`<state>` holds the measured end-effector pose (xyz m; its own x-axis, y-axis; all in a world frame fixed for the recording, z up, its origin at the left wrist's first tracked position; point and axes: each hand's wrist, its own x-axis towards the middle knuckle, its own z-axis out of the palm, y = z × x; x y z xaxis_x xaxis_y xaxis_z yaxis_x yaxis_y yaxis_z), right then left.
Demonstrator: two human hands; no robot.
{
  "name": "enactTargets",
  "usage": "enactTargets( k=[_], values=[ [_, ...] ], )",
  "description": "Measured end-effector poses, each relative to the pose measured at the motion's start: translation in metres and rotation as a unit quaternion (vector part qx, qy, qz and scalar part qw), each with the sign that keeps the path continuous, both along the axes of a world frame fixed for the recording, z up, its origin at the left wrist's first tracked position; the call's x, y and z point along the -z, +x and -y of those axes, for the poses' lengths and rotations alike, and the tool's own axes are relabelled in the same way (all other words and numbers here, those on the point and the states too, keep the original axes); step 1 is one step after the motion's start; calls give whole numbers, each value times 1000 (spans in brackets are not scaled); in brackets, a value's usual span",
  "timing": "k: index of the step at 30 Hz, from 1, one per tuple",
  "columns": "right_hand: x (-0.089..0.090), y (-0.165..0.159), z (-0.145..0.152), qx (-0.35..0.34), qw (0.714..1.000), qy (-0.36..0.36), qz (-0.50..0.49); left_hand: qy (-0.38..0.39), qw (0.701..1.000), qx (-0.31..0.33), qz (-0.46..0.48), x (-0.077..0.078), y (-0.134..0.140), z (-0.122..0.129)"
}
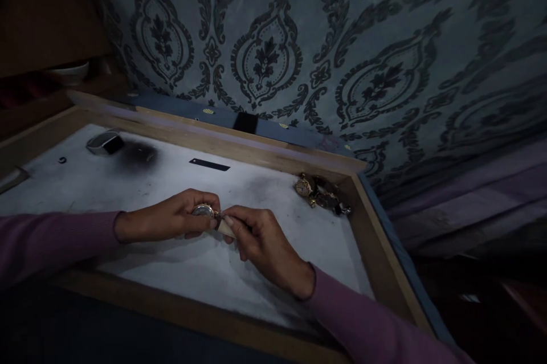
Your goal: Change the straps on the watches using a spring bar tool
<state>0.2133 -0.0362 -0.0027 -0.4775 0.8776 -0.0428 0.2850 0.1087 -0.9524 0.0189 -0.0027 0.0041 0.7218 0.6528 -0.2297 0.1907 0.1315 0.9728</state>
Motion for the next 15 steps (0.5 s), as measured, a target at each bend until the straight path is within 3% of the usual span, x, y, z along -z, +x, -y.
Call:
enactTargets(
  k=[15],
  values=[
    [0,0,2,-5,1000,14,13,15,1000,6,-8,1,0,0]
  ],
)
